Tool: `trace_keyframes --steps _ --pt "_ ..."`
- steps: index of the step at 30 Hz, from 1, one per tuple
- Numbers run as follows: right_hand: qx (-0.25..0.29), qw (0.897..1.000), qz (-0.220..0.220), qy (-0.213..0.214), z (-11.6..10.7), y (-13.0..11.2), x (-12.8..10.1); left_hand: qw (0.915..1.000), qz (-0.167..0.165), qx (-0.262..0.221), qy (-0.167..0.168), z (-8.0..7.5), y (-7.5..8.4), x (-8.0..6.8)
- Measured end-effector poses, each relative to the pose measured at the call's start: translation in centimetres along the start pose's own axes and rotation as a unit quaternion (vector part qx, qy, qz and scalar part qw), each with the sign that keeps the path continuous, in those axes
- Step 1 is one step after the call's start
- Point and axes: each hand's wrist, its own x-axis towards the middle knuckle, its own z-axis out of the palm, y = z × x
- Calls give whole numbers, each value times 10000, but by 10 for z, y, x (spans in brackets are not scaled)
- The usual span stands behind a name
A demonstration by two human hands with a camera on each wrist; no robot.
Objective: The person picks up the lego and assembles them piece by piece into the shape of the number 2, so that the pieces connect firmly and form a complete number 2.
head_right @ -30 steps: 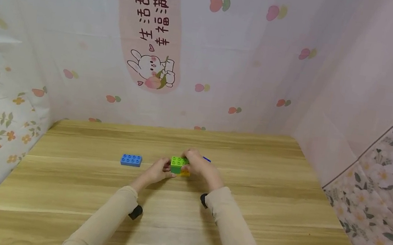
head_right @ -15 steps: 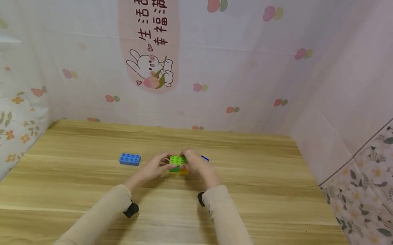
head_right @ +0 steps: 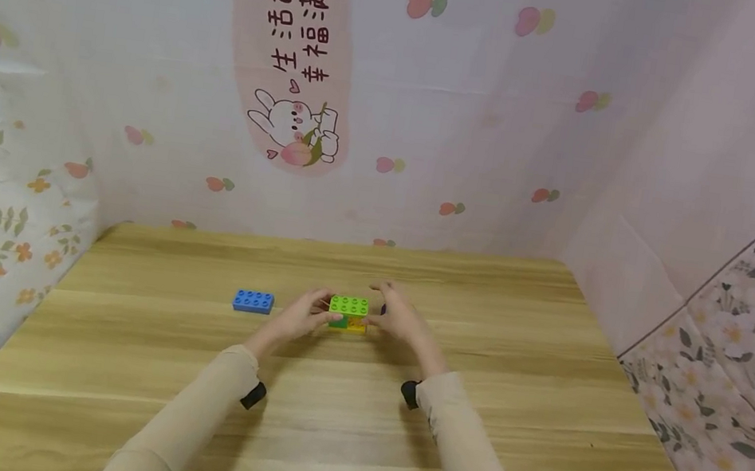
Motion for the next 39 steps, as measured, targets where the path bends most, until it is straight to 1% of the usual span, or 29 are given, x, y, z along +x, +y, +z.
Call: trace_keyframes --steps 4,9,14,19,22,26,29,34,39 --pt "177 9989 369 247 -6 16 -4 10000 -45 70 -26 -2 1 4" --pt "490 9960 668 350 -5 29 -7 9999 -116 53 -39 -5 3 3" --pt "727 9928 719 617 1 39 -9 9999 -163 1 -31 -6 4 1" --pt "989 9892 792 737 11 46 -13 9995 -287 -95 -38 -4 1 -4" --pt "1182 9859 914 755 16 49 -15 9995 -285 -123 -64 -2 -2 -5" --pt "1416 9789 1218 832 20 51 -14 9994 -274 -201 -93 0 -4 -4" --pt "1486 9757 1349 881 21 53 -12 9992 -302 -255 -79 0 -3 -4" --pt "1396 9765 1354 928 23 55 -9 9991 -314 -264 -71 0 -1 -4" --pt "1508 9724 1403 1094 24 59 -9 9992 -288 -259 -43 0 1 -3"
